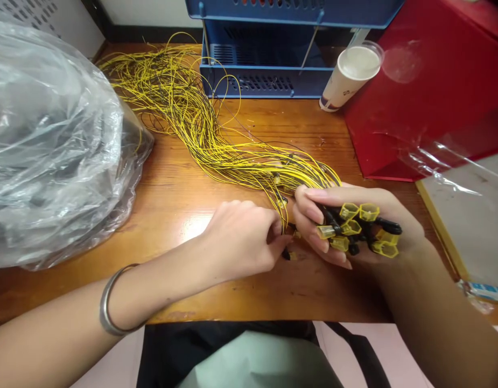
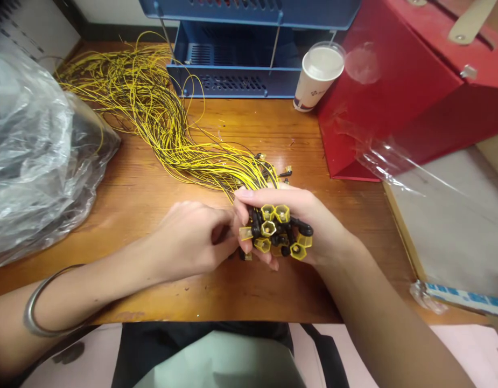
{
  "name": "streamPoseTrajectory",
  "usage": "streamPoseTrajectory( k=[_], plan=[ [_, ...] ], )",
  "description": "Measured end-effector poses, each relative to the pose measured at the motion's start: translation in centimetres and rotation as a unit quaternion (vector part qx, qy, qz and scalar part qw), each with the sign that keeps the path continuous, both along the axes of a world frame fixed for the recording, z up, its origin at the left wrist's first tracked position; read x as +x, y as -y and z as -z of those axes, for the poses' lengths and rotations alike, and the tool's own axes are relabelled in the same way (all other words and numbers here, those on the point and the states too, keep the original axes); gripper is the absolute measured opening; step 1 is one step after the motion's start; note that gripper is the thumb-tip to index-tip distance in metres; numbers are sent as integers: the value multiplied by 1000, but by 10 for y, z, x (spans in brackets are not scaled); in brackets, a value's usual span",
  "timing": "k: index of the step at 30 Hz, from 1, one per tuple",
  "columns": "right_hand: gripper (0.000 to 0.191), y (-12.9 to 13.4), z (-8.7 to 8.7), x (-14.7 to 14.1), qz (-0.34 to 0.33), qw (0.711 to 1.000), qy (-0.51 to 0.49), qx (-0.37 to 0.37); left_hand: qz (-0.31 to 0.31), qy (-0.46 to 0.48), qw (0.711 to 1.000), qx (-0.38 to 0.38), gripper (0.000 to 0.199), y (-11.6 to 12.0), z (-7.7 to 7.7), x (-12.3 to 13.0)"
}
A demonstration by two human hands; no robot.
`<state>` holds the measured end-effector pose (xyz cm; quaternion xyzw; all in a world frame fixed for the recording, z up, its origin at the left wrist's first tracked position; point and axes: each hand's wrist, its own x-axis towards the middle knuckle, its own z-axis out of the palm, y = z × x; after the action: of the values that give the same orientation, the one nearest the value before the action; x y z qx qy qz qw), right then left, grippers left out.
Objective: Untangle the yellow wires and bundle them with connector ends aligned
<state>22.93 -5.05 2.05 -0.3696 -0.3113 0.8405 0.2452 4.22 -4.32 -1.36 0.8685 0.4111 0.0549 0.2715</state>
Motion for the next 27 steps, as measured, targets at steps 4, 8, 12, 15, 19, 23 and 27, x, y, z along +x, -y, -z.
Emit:
streamPoseTrajectory(
  k=[4, 8, 12, 15, 19, 23, 27],
  plan=[
    [28, 1, 0, 0, 2, 1000, 16, 2, -9, 10, 1000, -2, 24, -2, 0, -1],
    [29, 1, 0, 0, 3, 1000, 17, 9, -29, 12, 1000, -5, 21, -3, -1, 1],
    [28, 0, 1, -1, -3, 999, 27, 22, -38, 35, 998, -39, 19, -6, -2, 1],
    [28, 1, 3, -1, -11, 998, 52, 36, -53, 109, 986, -114, 14, -11, -3, -4],
    [27, 3, 6, -1, -50, 993, 95, 42, -75, 240, 915, -314, 14, -22, -6, -16],
    [34, 5, 5, -5, -56, 988, 138, 43, -57, 315, 862, -392, 20, -30, -12, -25],
    [43, 8, 5, -12, -47, 986, 150, 47, -28, 346, 842, -414, 17, -28, -16, -25]
  ],
)
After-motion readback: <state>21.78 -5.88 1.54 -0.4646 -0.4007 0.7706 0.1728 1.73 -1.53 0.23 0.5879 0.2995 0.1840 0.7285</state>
